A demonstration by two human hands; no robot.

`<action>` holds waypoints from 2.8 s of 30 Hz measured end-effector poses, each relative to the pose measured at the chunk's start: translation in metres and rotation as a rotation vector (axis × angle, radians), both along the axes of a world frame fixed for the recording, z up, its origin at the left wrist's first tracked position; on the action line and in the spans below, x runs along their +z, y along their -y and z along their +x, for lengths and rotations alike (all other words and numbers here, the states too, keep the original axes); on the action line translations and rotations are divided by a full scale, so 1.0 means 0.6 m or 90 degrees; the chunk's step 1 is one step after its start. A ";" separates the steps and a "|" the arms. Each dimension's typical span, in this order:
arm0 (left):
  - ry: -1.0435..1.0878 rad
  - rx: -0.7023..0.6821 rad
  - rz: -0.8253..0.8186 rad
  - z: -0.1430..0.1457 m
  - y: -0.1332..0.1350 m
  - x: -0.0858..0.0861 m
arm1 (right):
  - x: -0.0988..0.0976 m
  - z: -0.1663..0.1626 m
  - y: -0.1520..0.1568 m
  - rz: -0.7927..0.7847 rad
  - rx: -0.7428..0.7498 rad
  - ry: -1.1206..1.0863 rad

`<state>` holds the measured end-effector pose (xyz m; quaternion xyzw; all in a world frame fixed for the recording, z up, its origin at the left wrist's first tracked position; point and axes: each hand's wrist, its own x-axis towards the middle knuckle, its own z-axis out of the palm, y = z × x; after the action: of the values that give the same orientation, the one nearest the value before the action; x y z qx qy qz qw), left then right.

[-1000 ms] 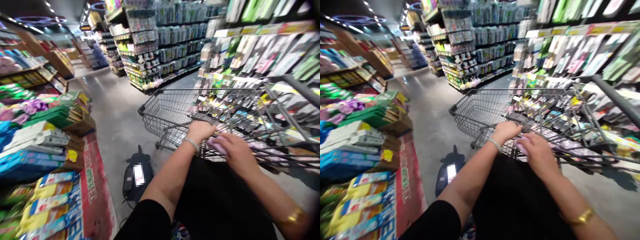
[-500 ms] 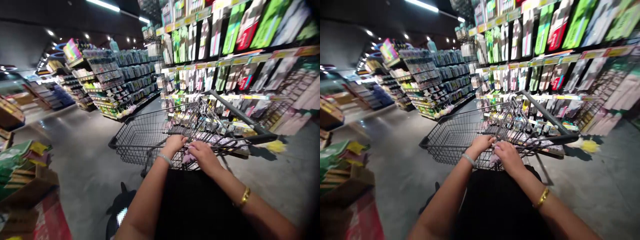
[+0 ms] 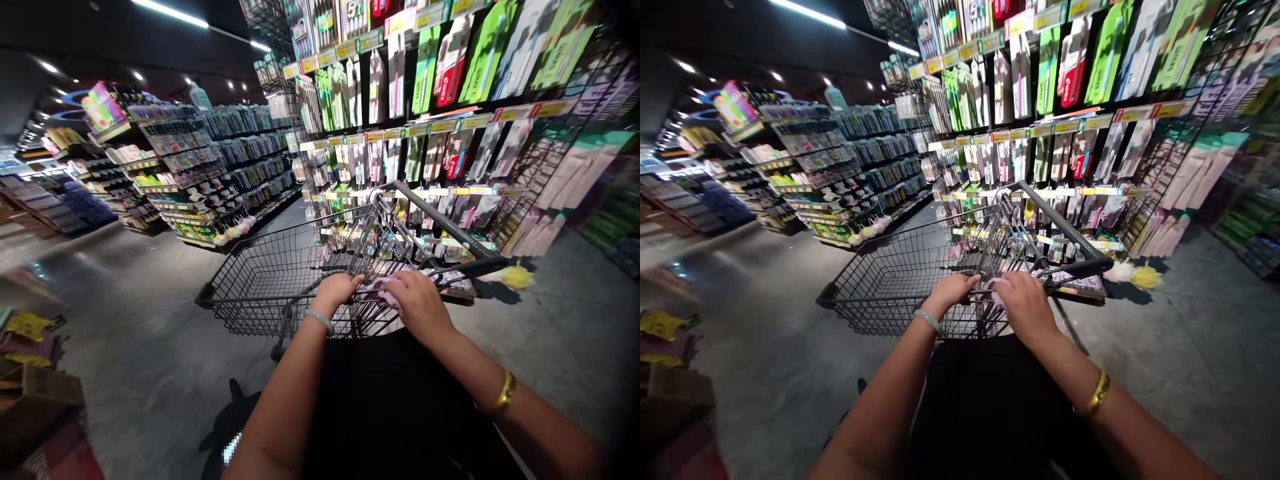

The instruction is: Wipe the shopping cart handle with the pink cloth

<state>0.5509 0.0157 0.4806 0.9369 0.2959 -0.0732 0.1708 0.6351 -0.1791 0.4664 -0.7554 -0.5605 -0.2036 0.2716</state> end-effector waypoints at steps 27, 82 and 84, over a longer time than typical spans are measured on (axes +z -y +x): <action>0.006 -0.022 0.041 -0.007 0.008 -0.004 | 0.143 0.042 -0.059 0.346 0.269 -0.738; 0.106 0.023 0.332 -0.044 0.035 -0.047 | 0.017 0.037 0.084 0.097 -0.059 0.151; 0.105 0.020 0.331 -0.044 0.036 -0.046 | 0.010 0.038 0.083 0.054 0.012 0.167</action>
<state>0.5242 -0.0057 0.4530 0.9474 0.3045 0.0847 -0.0505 0.6581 -0.2290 0.4726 -0.7046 -0.5893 -0.3219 0.2294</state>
